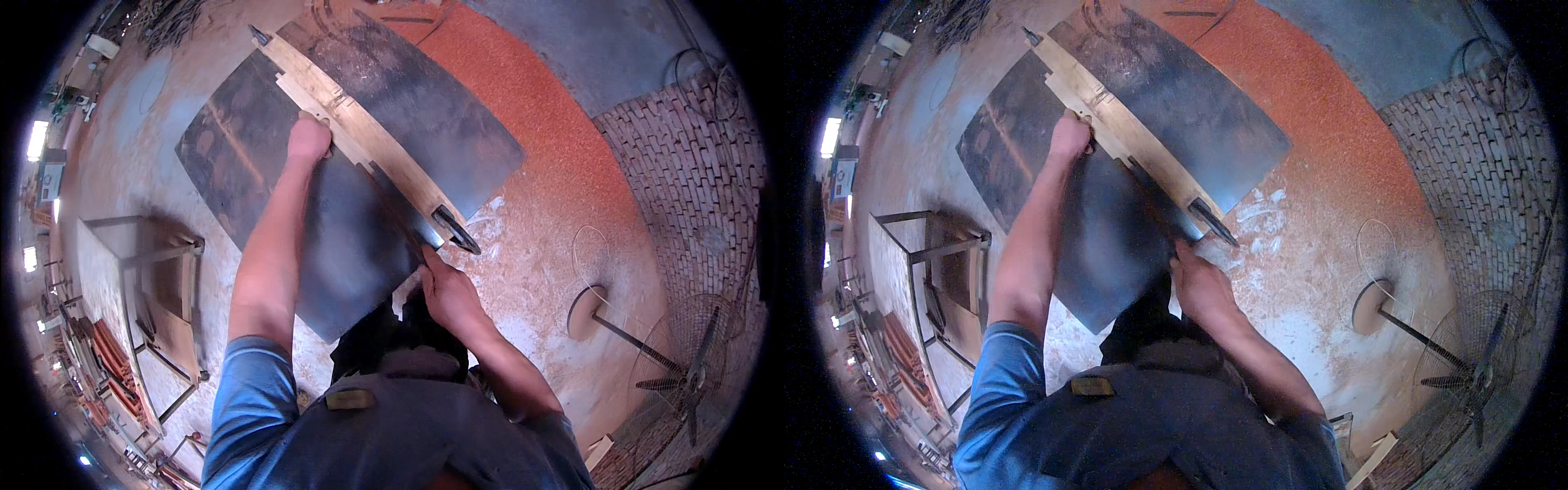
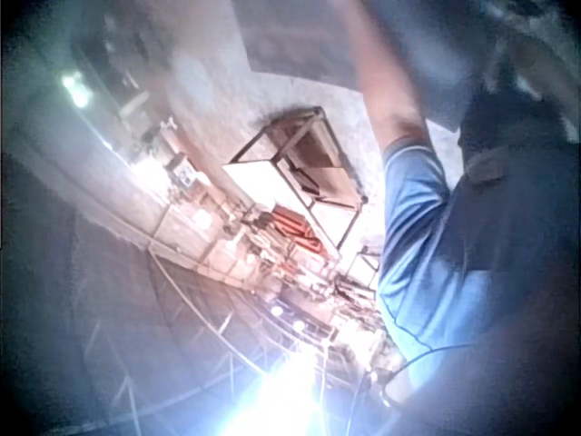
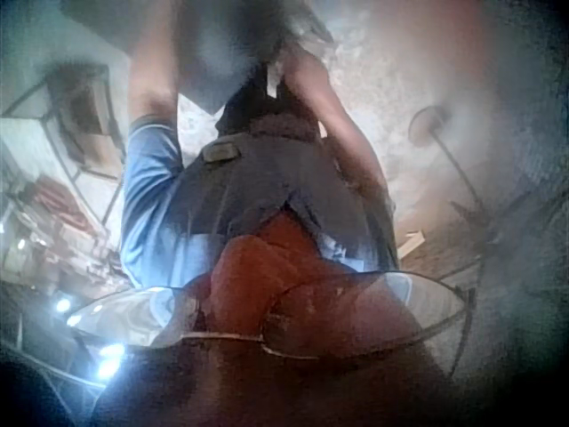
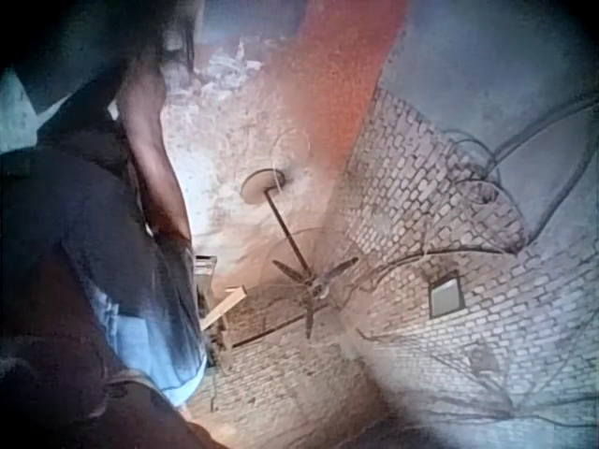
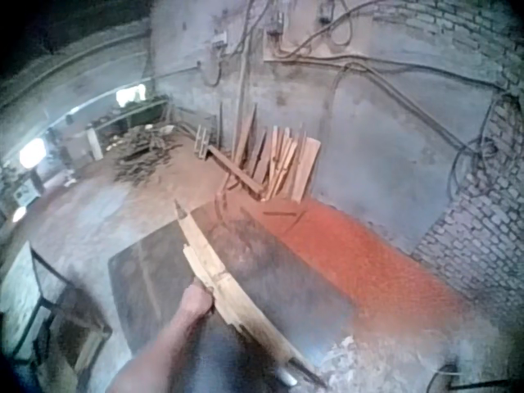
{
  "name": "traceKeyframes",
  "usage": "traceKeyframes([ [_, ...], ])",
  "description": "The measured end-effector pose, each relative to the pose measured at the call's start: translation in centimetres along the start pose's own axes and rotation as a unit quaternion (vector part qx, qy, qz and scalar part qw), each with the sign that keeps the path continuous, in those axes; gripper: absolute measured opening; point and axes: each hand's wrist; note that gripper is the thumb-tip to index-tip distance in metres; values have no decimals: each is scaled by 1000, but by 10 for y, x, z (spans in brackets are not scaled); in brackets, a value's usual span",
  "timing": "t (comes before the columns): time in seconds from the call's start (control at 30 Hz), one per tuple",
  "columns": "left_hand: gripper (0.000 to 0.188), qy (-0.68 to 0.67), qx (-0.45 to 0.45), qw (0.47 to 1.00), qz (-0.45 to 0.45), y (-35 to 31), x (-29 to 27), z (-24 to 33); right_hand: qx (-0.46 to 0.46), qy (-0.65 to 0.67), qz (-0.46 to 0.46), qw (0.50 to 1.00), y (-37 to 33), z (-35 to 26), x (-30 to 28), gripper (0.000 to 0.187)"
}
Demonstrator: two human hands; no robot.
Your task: The person removes a clamp from a wooden frame and walks to a workbench. They pick up a small wooden stick and use a hammer to repeatedly tap and shape the stick on a metal surface.
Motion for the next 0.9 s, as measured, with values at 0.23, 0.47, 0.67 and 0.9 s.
traceKeyframes([
  [0.23, 38, 35, 0, 999, -1, 62, -29, -17, -10, -7, 7, 1000, 52, -39, 8, 39],
  [0.47, 42, 30, -13, 999, 5, 119, -62, -21, 13, 0, -6, 1000, 110, -72, 23, 36],
  [0.67, 45, 20, -64, 997, -34, 140, -85, -2, -33, -32, 4, 999, 144, -89, 30, 37],
  [0.9, 31, -271, -65, 957, -75, 111, -98, -29, -36, 31, -34, 998, 82, -72, 16, 43],
])
Point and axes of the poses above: each hand's wrist, its own y-axis towards the middle knuckle, its own x-axis out of the palm, z = x × y, and after that the axes turned 1 degree about -x, right-handed
